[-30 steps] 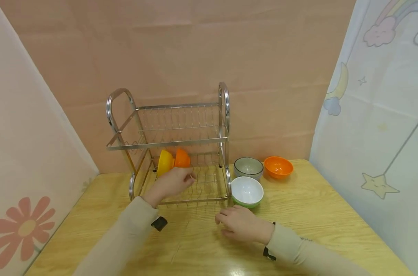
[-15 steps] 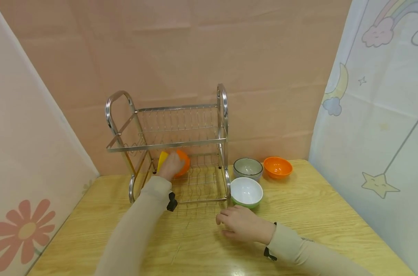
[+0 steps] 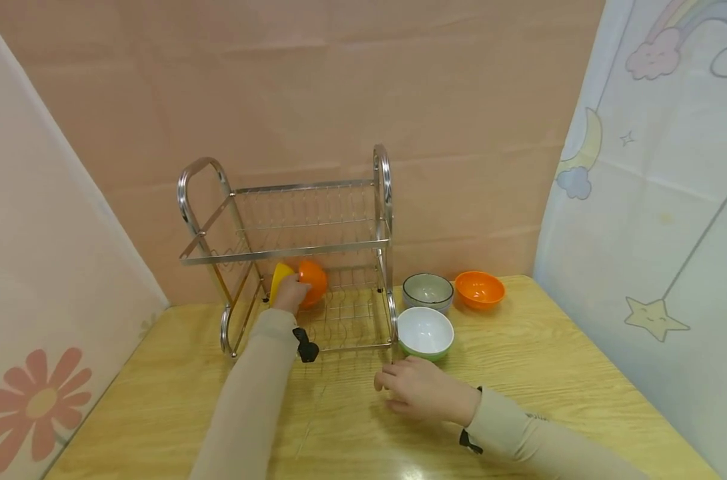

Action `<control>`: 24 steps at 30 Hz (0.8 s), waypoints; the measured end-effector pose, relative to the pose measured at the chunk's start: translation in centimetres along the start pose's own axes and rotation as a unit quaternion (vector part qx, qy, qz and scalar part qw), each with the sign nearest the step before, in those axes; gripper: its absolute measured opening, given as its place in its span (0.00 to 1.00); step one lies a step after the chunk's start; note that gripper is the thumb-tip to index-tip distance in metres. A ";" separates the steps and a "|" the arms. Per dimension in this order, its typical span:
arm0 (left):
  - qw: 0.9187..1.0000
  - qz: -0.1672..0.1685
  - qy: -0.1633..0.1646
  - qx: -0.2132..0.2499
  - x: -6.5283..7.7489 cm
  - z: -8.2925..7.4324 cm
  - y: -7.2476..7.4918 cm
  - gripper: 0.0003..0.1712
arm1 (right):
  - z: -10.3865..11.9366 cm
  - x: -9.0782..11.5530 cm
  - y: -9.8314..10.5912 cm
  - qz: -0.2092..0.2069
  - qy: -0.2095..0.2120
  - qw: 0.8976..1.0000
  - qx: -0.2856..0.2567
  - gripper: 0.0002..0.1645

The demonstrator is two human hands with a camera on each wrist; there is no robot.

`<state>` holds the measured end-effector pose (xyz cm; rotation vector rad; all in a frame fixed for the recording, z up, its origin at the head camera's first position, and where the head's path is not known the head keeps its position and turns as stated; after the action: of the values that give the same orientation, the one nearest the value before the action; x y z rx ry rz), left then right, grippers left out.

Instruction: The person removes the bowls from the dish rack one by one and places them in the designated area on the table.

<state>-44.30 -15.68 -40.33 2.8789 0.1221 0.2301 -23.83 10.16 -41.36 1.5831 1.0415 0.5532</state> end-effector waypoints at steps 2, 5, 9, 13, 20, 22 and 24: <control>0.999 0.011 0.008 0.034 5.5 -3.4 0.2 0.27 | 0.1 0.0 0.0 0.000 0.002 1.000 0.003 0.13; 0.994 0.056 0.006 0.098 8.5 -5.4 0.6 0.28 | 0.1 0.0 0.1 -0.008 0.001 1.000 0.004 0.13; 0.990 0.120 -0.026 0.069 9.2 -6.0 1.0 0.30 | 0.1 0.0 0.2 -0.014 -0.008 1.000 0.001 0.13; 0.983 0.165 -0.074 -0.032 9.8 -6.2 0.7 0.25 | -0.1 0.1 0.3 -0.006 -0.015 1.000 -0.006 0.14; 0.902 0.182 -0.274 -0.278 15.3 -7.5 0.7 0.07 | -0.5 0.3 0.5 -0.018 -0.020 1.000 -0.007 0.14; 0.827 0.175 -0.392 -0.363 17.6 -7.7 0.4 0.07 | -0.6 0.3 0.5 -0.019 -0.019 1.000 -0.008 0.14; 0.725 0.153 -0.522 -0.423 19.9 -7.7 0.0 0.11 | -0.7 0.2 0.5 -0.018 -0.017 1.000 -0.007 0.14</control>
<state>-26.00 -11.76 -30.11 1.7056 -0.5262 -1.0109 -24.07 10.72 -40.76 1.5527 1.0370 0.5065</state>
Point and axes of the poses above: each hand's wrist, its own x-axis away from the middle knuckle, its own y-axis out of the back of the hand, z = x × y, the point moved 3 cm from there along -x, towards the middle knuckle, and after that the axes turned 10 degrees about x, right-handed, at the moved point
